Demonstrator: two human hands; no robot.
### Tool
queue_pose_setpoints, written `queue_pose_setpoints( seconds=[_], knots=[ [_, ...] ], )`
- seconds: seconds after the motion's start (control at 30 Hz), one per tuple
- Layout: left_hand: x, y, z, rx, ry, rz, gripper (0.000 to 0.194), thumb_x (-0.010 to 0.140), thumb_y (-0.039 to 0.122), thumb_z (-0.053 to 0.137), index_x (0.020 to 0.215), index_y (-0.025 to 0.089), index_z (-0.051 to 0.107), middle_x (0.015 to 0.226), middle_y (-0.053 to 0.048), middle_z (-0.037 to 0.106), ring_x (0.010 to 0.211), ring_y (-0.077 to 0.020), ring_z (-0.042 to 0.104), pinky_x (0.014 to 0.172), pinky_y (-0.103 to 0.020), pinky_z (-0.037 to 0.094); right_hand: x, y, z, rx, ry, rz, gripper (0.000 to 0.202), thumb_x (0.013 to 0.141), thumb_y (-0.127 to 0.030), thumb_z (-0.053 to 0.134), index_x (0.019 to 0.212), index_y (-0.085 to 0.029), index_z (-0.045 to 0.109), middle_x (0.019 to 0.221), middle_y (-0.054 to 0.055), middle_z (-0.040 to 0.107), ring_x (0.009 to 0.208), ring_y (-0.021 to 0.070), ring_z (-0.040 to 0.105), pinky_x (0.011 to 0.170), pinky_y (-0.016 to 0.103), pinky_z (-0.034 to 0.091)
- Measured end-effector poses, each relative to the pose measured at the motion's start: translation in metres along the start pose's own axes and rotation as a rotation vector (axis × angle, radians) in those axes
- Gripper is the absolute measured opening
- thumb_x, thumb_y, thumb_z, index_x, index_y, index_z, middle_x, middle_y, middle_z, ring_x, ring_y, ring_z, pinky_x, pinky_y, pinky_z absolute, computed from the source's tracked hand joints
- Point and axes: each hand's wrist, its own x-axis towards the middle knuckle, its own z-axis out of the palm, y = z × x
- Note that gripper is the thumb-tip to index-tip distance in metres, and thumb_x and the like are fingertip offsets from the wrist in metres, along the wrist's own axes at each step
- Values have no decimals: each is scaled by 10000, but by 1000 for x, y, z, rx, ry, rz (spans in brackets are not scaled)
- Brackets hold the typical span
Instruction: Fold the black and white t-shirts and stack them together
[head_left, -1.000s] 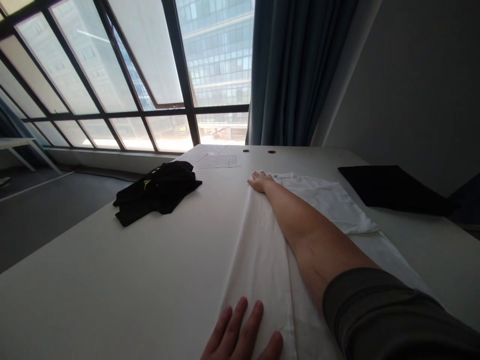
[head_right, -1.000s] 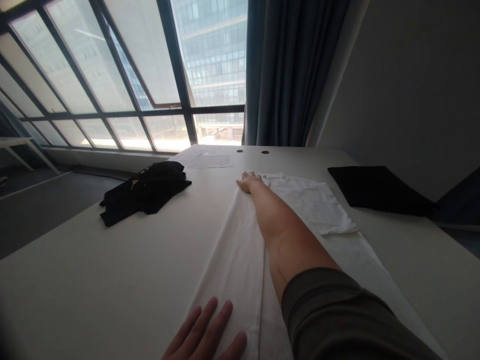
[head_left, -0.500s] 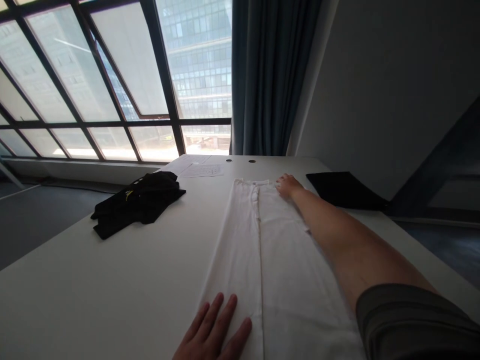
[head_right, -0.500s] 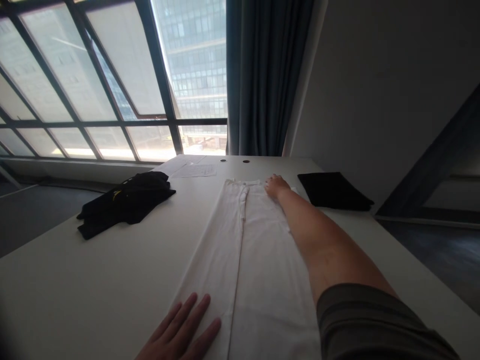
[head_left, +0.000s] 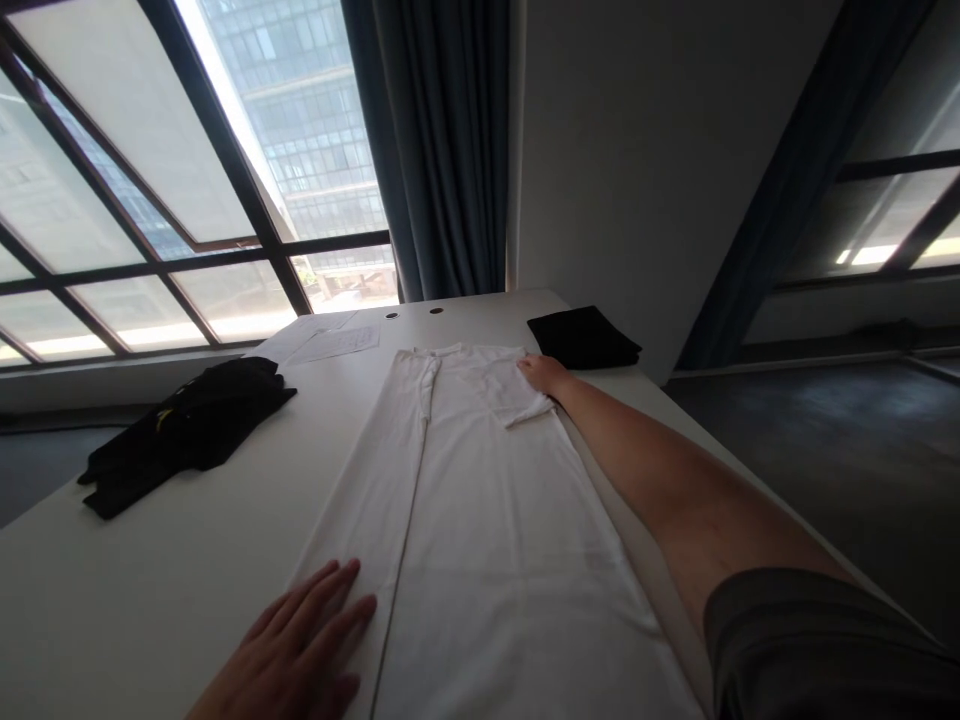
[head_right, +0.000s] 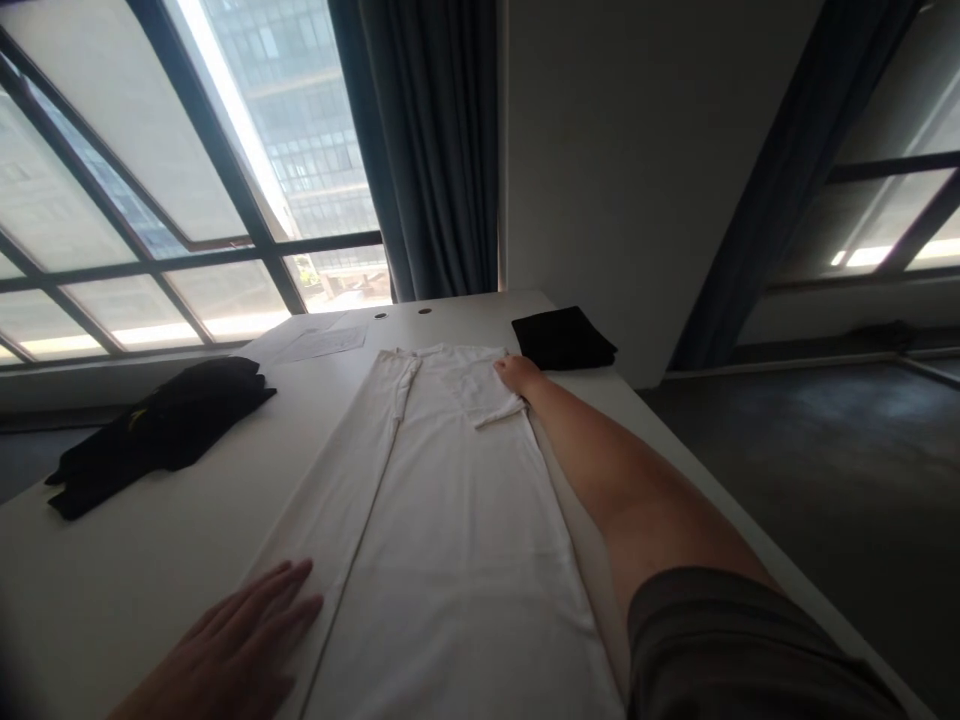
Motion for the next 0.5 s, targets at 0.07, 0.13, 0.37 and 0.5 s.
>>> queue_pose_setpoints(
  seconds=[0.07, 0.13, 0.37, 0.5],
  knots=[
    [25, 16, -3, -82, -44, -18, 369, 1005, 360, 595, 1371, 334, 635, 1389, -20, 699, 1203, -207, 696, 1005, -285, 555, 1, 4, -2, 32, 6, 27, 433, 1088, -333, 417, 1252, -162, 780, 1386, 134, 704, 1335, 278, 596, 1120, 306, 398],
    [61, 42, -10, -227, -150, 83, 287, 1006, 257, 571, 1275, 301, 661, 1259, -16, 741, 1094, -179, 715, 953, -271, 554, 1, 8, -5, 67, 10, 50, 433, 1087, -337, 429, 1224, -142, 790, 1365, 155, 713, 1328, 296, 603, 1110, 312, 403],
    [168, 132, 3, -453, -302, 541, 230, 1072, 301, 543, 1249, 280, 689, 1386, 15, 693, 1053, -166, 712, 941, -314, 530, -5, 11, -13, 289, -12, 9, 367, 1066, -320, 517, 1271, -157, 773, 1343, 104, 737, 1250, 253, 661, 1073, 277, 431],
    [193, 150, 25, -412, -336, 578, 334, 1071, 308, 533, 1391, 313, 630, 1495, 43, 612, 915, -152, 734, 798, -323, 566, -4, 9, -14, 450, 25, -22, 399, 1071, -345, 513, 1358, -165, 723, 1427, 103, 687, 1309, 232, 630, 1125, 297, 406]
  ],
)
